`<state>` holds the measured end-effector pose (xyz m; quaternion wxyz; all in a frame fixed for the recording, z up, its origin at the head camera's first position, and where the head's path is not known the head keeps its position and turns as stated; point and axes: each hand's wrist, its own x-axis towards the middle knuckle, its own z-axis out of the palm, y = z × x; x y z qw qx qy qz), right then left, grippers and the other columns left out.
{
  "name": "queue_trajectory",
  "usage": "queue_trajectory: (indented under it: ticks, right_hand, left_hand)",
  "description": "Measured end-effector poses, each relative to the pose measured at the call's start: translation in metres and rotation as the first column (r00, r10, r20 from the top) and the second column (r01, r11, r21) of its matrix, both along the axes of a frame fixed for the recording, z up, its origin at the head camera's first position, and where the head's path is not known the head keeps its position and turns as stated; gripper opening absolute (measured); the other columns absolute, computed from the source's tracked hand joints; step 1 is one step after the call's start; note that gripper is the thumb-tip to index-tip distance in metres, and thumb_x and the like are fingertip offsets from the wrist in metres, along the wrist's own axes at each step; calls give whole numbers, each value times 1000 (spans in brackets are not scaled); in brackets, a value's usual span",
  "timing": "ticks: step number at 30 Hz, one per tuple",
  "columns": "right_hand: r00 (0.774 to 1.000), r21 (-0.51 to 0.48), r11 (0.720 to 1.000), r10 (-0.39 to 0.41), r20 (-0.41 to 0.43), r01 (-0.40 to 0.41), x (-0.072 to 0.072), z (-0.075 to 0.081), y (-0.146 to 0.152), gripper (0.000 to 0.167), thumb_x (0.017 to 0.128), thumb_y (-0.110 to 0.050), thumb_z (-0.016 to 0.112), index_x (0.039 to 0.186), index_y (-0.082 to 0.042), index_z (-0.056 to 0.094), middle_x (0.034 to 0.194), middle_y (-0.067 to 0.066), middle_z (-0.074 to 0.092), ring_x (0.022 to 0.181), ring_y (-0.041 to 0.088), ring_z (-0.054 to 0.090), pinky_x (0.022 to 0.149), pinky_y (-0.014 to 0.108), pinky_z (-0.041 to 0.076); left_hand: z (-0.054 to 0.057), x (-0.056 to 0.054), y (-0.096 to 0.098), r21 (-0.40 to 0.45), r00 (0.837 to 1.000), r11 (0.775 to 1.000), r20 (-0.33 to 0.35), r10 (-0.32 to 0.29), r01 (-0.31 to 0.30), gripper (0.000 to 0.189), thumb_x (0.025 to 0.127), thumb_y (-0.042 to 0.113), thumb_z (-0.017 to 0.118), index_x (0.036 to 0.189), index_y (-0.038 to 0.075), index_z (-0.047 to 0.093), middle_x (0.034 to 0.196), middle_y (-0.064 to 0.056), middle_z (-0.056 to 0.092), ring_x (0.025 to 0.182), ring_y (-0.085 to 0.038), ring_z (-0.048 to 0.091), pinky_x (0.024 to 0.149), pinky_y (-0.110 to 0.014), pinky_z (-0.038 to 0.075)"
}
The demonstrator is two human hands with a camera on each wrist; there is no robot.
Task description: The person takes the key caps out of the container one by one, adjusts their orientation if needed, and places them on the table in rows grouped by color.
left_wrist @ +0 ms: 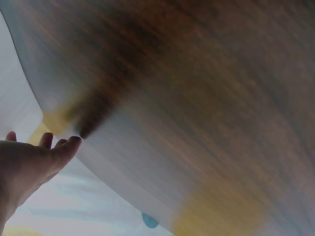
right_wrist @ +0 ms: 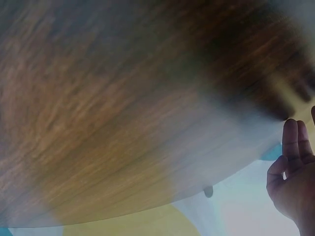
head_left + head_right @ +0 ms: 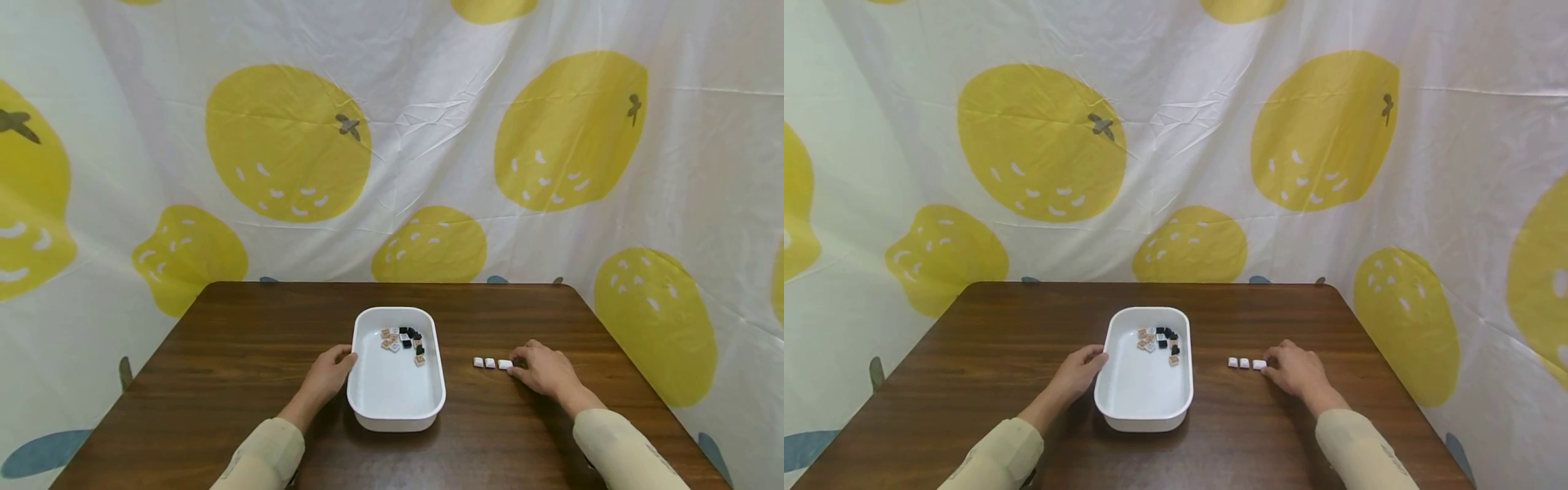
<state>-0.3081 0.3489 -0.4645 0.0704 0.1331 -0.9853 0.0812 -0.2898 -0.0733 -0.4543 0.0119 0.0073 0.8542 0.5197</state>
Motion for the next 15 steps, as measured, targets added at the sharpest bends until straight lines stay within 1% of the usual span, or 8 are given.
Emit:
queue_trajectory:
  ticks: [7, 10, 15]
  right_hand:
    - [1000, -35, 999, -17, 11, 18, 4, 5, 4, 31, 89, -33, 73, 111, -11, 72, 108, 12, 64, 100, 37, 63, 80, 62, 46]
    - [1000, -55, 998, -32, 0, 32, 5, 9, 8, 30, 92, -30, 70, 113, -9, 71, 110, 13, 64, 100, 37, 62, 81, 62, 47]
    - [999, -52, 998, -28, -36, 26, 4, 15, 15, 26, 94, -22, 64, 114, -6, 70, 111, 17, 64, 101, 38, 62, 80, 60, 49]
  left_hand:
    - [-1, 1, 1, 3, 1000, 1000, 10, -3, 3, 36, 103, 23, 52, 128, -1, 61, 121, -18, 64, 113, -33, 57, 100, -52, 43]
    - [-1, 0, 0, 12, 1000, 1000, 8, -10, 10, 36, 103, 23, 52, 129, -1, 61, 121, -18, 64, 113, -33, 57, 100, -52, 43]
    - [-2, 0, -1, 14, 1000, 1000, -6, -18, 18, 36, 103, 22, 51, 129, -2, 61, 119, -18, 65, 111, -33, 58, 99, -52, 44]
